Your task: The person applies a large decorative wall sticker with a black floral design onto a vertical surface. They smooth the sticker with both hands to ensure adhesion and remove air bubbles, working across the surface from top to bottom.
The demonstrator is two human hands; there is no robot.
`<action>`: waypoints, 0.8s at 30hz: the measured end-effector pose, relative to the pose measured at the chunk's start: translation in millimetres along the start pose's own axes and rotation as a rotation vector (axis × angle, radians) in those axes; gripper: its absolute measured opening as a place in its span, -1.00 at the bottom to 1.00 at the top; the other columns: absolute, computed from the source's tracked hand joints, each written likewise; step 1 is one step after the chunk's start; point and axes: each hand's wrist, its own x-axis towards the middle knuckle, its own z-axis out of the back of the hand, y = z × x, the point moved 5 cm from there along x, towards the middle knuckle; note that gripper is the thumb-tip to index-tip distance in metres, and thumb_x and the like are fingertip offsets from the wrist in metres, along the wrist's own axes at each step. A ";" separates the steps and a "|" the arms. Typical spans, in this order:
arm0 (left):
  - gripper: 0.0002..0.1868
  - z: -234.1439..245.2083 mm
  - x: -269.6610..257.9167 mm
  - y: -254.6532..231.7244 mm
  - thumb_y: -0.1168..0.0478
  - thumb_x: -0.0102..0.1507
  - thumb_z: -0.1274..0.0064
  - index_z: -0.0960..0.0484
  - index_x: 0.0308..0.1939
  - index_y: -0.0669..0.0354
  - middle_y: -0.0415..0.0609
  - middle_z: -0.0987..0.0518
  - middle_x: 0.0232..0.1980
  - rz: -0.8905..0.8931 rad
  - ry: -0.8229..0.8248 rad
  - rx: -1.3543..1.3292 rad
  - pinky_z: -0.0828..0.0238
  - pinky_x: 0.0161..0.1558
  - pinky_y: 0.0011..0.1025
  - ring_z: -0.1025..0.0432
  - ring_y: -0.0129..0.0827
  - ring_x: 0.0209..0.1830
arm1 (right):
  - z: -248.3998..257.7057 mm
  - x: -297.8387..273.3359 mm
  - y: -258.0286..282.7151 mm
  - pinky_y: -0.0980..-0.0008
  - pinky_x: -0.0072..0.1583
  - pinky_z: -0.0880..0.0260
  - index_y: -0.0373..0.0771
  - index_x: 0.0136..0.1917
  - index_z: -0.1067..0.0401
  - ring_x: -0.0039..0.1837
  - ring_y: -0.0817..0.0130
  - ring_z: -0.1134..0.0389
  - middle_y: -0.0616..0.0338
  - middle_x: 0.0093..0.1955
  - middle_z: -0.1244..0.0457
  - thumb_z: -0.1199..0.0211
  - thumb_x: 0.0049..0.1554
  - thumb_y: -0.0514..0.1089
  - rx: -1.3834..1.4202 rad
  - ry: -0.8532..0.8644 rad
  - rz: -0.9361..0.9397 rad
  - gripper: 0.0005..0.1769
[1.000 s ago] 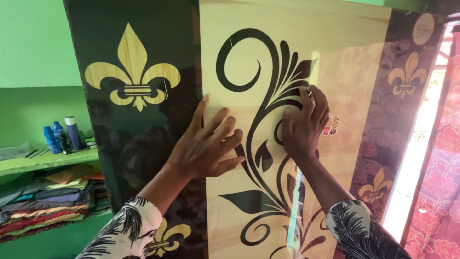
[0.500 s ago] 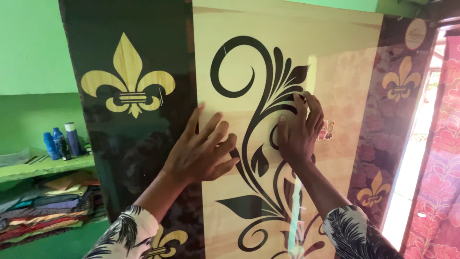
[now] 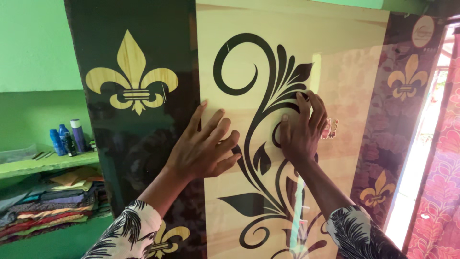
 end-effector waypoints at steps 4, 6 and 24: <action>-0.50 1.0 0.1 1.0 -0.15 0.28 -0.15 -0.48 0.05 0.13 0.15 -0.42 0.08 0.035 -0.029 0.031 -0.04 0.48 0.31 -0.33 0.07 0.34 | 1.0 -2.2 -0.5 -0.16 0.58 0.09 -0.30 0.56 -0.15 0.64 -0.16 0.07 -0.11 0.61 0.04 -0.10 0.30 -0.08 0.011 0.012 -0.016 -0.38; -0.49 0.3 -0.5 -0.3 -0.17 0.26 -0.15 -0.48 0.06 0.13 0.14 -0.43 0.08 -0.006 -0.005 -0.007 -0.03 0.47 0.31 -0.33 0.08 0.31 | -0.1 -3.6 -0.7 -0.17 0.56 0.10 -0.29 0.56 -0.16 0.64 -0.16 0.07 -0.12 0.60 0.04 -0.12 0.29 -0.08 0.001 0.008 -0.021 -0.38; -0.40 -1.4 0.0 3.2 -0.20 0.24 -0.13 -0.48 0.13 0.16 0.21 -0.40 0.22 0.028 0.016 -0.045 -0.04 0.51 0.16 -0.27 0.15 0.41 | 8.6 -52.4 1.1 -0.17 0.57 0.11 -0.32 0.57 -0.12 0.65 -0.19 0.08 -0.20 0.60 0.05 -0.17 0.21 -0.13 -0.049 0.117 0.006 -0.29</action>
